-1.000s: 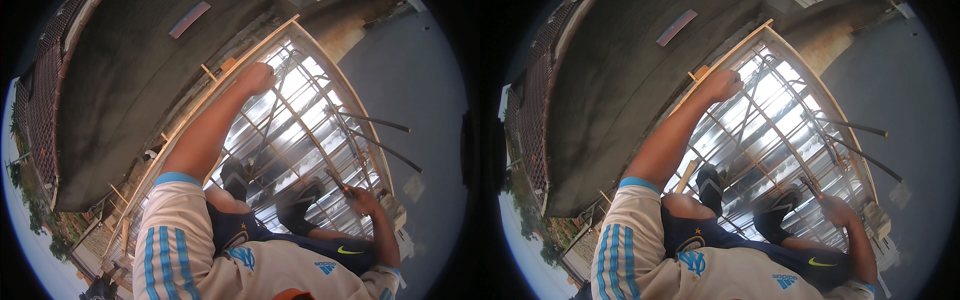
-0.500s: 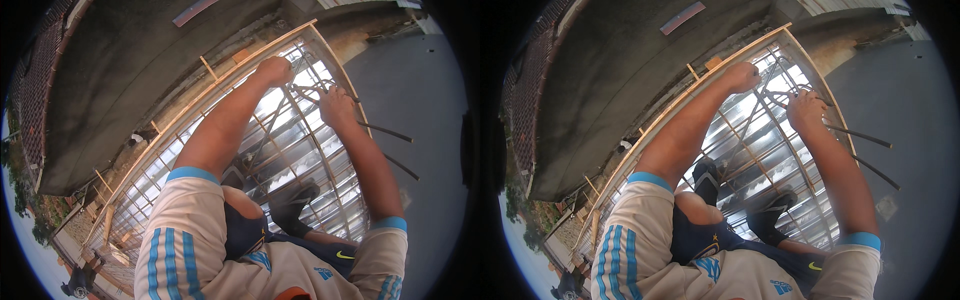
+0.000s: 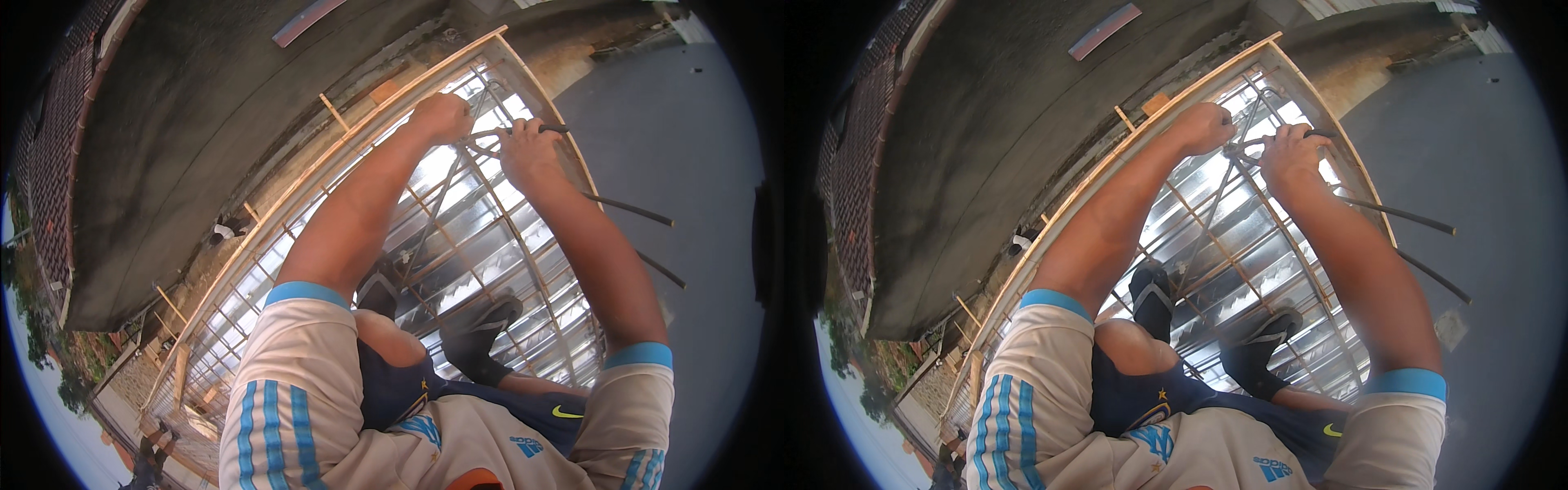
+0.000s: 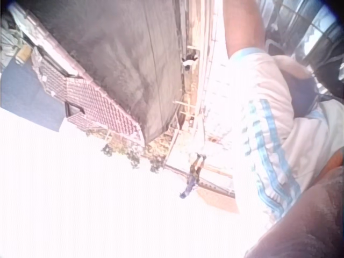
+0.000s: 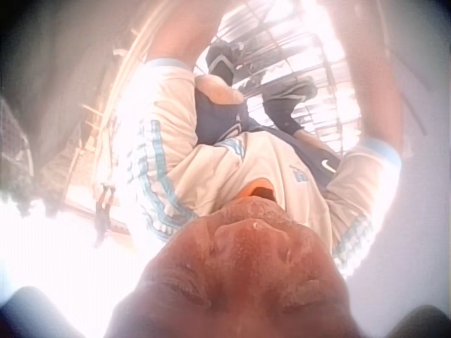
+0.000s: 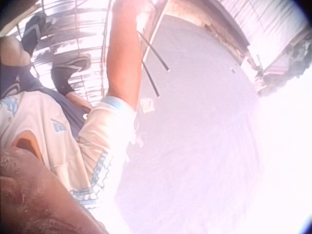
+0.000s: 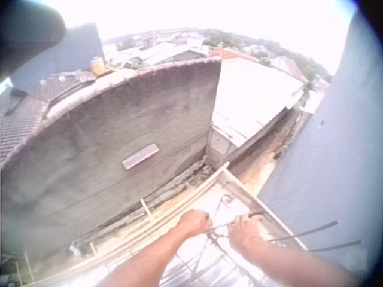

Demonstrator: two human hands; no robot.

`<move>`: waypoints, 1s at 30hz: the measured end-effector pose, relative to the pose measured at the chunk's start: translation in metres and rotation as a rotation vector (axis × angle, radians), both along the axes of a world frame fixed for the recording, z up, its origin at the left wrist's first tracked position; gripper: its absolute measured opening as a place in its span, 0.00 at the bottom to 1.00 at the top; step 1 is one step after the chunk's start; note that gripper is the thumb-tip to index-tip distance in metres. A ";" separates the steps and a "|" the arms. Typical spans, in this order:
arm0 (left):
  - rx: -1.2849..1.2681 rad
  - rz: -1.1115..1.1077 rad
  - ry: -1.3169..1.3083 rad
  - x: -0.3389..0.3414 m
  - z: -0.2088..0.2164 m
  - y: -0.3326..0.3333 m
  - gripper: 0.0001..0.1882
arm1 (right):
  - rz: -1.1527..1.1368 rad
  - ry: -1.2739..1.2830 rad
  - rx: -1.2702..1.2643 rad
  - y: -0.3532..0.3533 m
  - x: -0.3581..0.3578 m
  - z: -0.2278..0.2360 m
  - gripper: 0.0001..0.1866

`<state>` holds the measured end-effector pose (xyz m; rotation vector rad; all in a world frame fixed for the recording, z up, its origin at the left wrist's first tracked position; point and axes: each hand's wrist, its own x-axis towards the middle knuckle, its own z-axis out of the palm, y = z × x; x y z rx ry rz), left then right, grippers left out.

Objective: The person is assembling a metal grid structure on a rooftop. They use pliers to bend and secure metal rods into place, working methodically to create a grid pattern. Another person is visible in the background, also working on the structure.

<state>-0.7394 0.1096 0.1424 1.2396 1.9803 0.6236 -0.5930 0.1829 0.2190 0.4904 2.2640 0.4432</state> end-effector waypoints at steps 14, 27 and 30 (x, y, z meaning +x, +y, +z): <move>0.003 -0.011 -0.011 0.000 0.001 -0.002 0.15 | 0.103 -0.016 0.037 -0.003 -0.007 0.001 0.16; -0.020 0.037 -0.357 0.001 -0.005 -0.014 0.18 | 0.026 -0.042 -0.179 -0.001 -0.013 0.004 0.11; -0.048 0.031 -0.397 0.004 -0.014 -0.027 0.27 | 0.014 0.001 -0.332 0.014 -0.009 -0.006 0.11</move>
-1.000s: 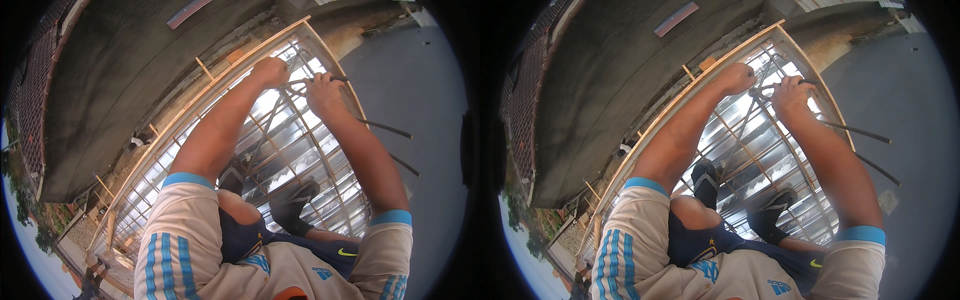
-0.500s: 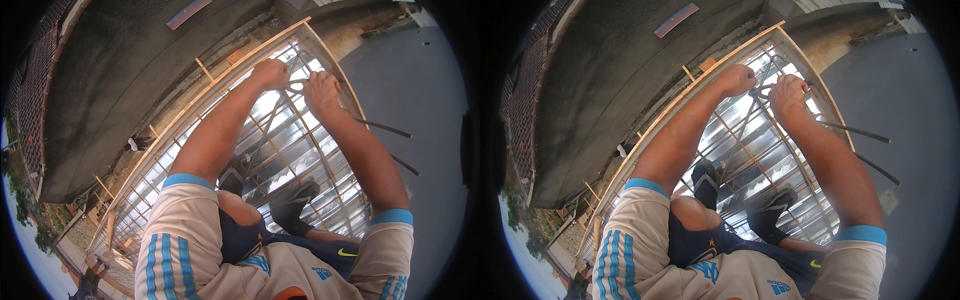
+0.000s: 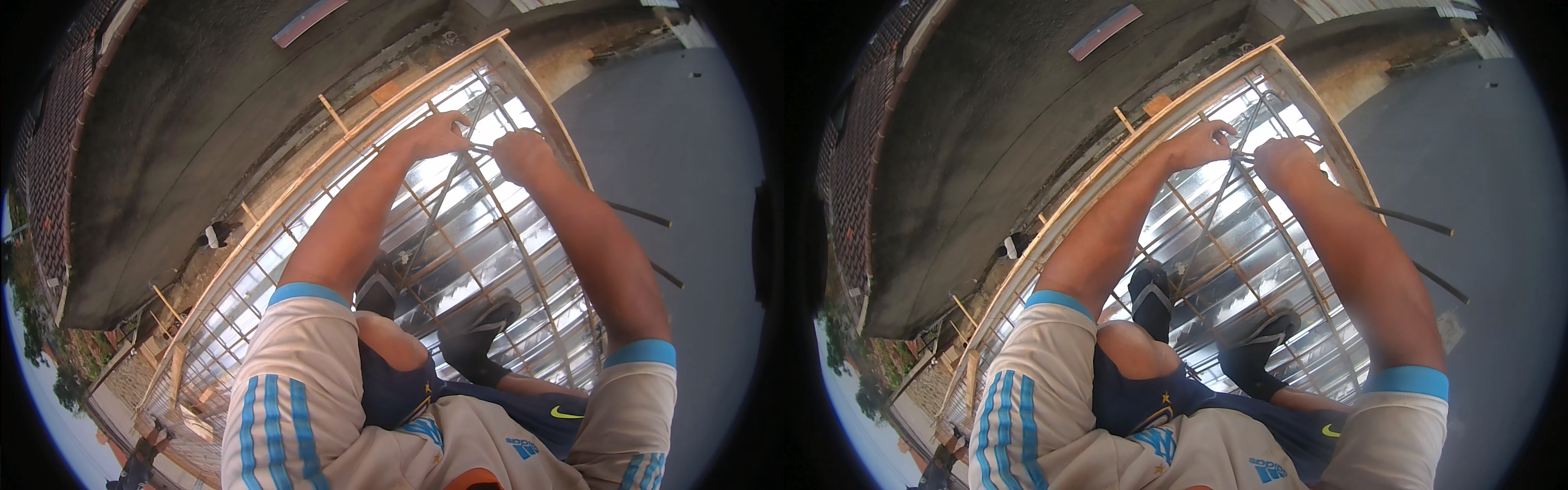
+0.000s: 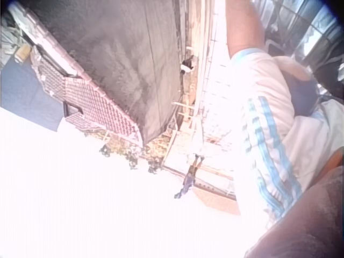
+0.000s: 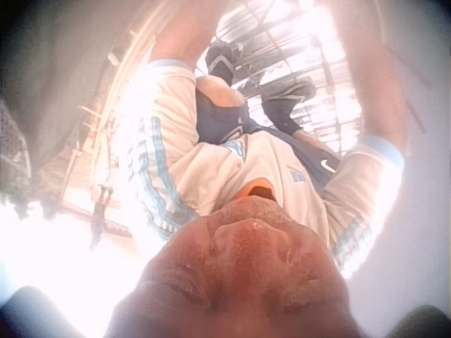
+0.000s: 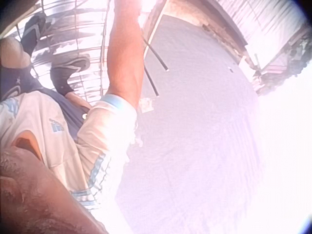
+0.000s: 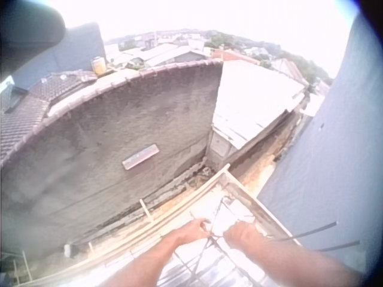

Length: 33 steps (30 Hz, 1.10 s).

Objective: The person is assembling a metal grid structure on a rooftop. They use pliers to bend and secure metal rods into place, working methodically to create a grid pattern. Another person is visible in the background, also working on the structure.

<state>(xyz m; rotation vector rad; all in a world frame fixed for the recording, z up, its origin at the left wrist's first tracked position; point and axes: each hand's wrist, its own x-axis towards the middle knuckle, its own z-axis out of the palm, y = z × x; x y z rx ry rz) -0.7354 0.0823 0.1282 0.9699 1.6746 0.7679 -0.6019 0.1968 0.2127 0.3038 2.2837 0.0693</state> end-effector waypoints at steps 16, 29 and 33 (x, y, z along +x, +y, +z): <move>0.273 0.194 0.413 0.094 -0.015 0.034 0.16 | 0.193 0.336 0.190 -0.012 0.018 0.015 0.10; 0.520 0.309 0.521 0.114 -0.025 0.015 0.23 | -0.778 -0.252 -0.827 0.063 0.024 -0.014 0.17; 0.349 0.117 0.417 0.107 -0.030 0.031 0.23 | -0.334 0.149 -0.468 0.020 0.022 0.032 0.13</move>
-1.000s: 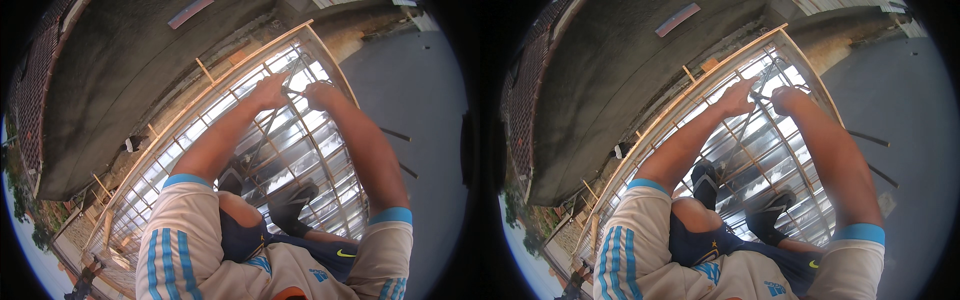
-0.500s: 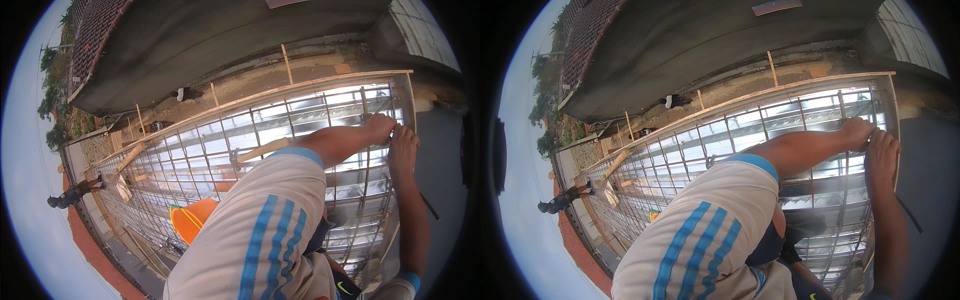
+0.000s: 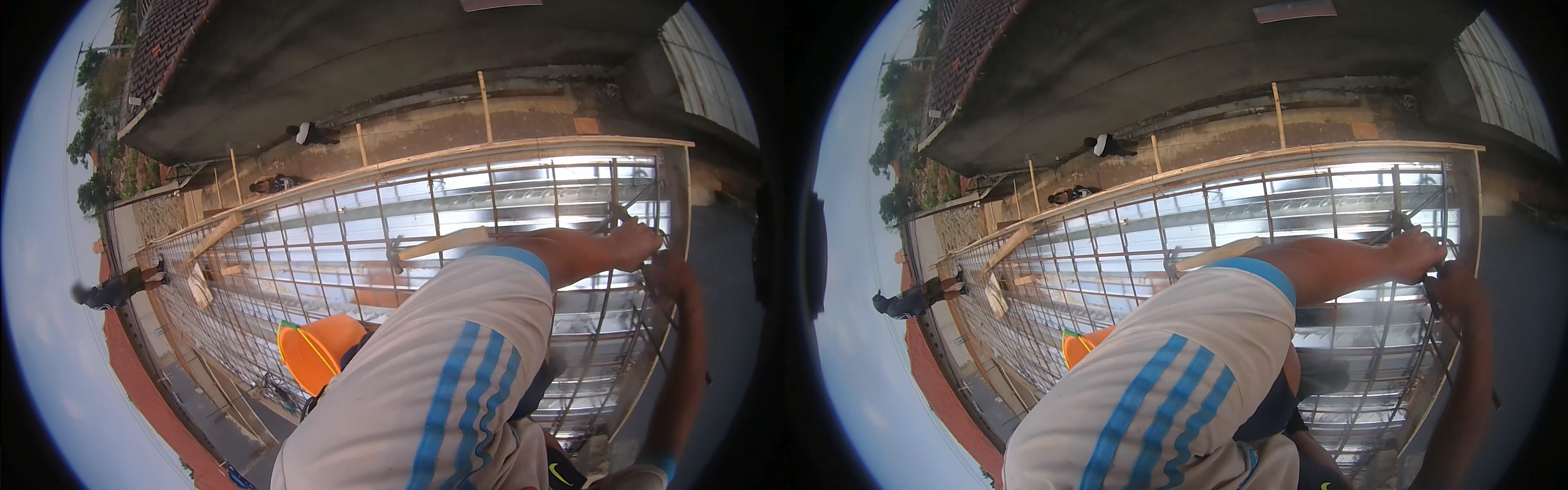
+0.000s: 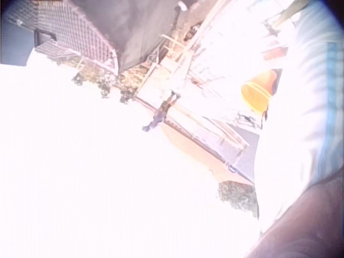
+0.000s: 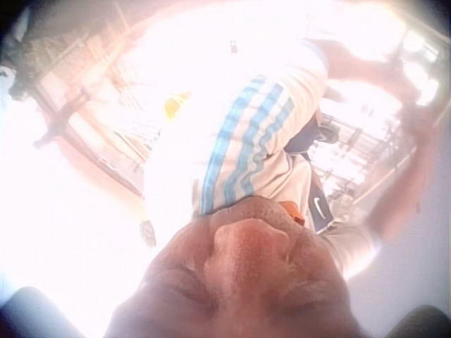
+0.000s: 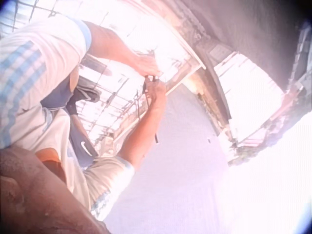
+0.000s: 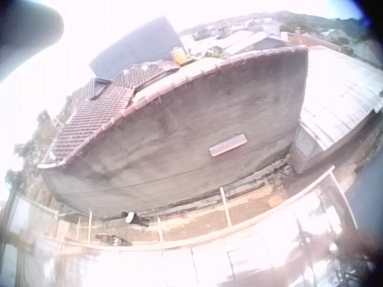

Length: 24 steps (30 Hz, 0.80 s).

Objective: The person is assembling a metal grid structure on a rooftop. They use pliers to bend and secure metal rods into place, working methodically to create a grid pattern. Another person is visible in the background, also working on the structure.

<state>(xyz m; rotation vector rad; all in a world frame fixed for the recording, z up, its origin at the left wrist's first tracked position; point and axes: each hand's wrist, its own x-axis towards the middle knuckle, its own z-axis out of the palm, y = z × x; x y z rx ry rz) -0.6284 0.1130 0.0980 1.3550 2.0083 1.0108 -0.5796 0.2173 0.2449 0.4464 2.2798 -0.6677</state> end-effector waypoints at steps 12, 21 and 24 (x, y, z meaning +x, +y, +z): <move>0.089 0.058 0.109 -0.006 0.032 -0.018 0.14 | -0.155 -0.402 -0.185 0.019 -0.008 -0.014 0.13; 0.011 -0.133 0.170 -0.020 0.054 -0.011 0.08 | 0.382 0.227 0.767 -0.040 0.019 0.008 0.11; 0.072 -0.115 0.143 -0.019 0.057 -0.012 0.15 | 0.209 -0.038 0.638 -0.028 0.016 0.001 0.12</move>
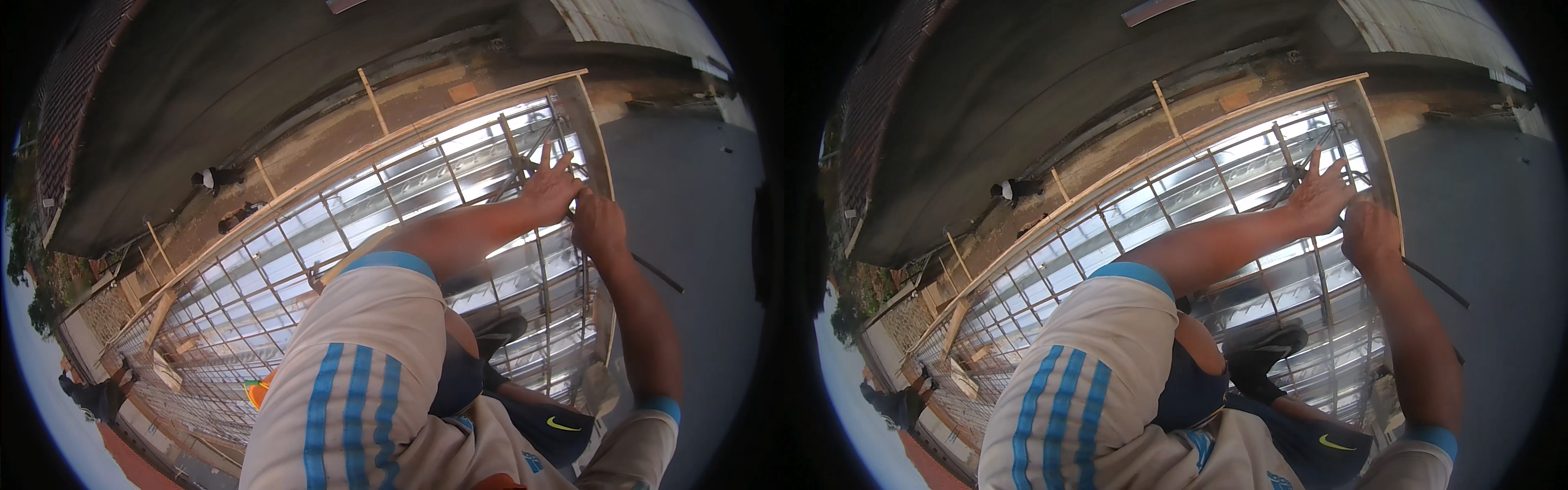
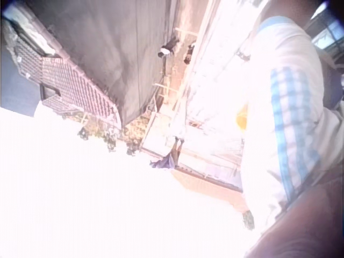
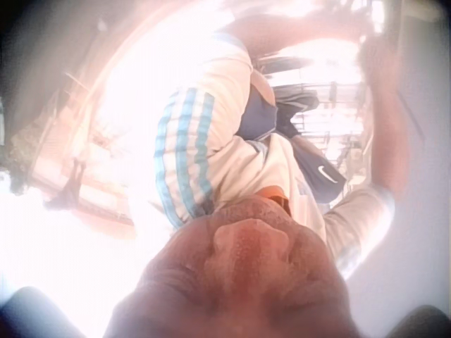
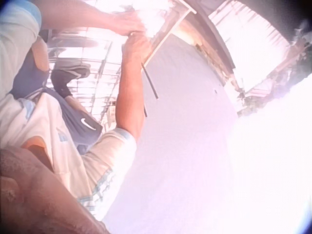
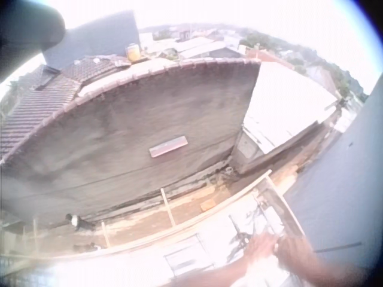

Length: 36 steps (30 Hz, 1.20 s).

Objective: The person is assembling a metal grid structure on a rooftop. They use pliers to bend and secure metal rods into place, working methodically to create a grid pattern. Another person is visible in the background, also working on the structure.

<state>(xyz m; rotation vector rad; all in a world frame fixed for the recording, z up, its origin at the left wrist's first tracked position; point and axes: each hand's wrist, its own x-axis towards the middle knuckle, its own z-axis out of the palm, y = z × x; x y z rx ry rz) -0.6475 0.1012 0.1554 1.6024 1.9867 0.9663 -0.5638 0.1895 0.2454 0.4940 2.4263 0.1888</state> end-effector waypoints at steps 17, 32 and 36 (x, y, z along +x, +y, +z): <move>-0.014 0.022 -0.289 0.002 -0.010 0.017 0.21 | 0.308 0.135 0.227 -0.008 -0.009 0.018 0.20; -0.123 -0.099 -0.039 0.033 -0.023 -0.019 0.18 | -0.111 -0.178 -0.351 -0.019 0.030 -0.027 0.17; 0.171 0.071 0.100 0.038 -0.020 -0.028 0.15 | -0.212 -0.361 -0.694 0.011 0.029 -0.027 0.18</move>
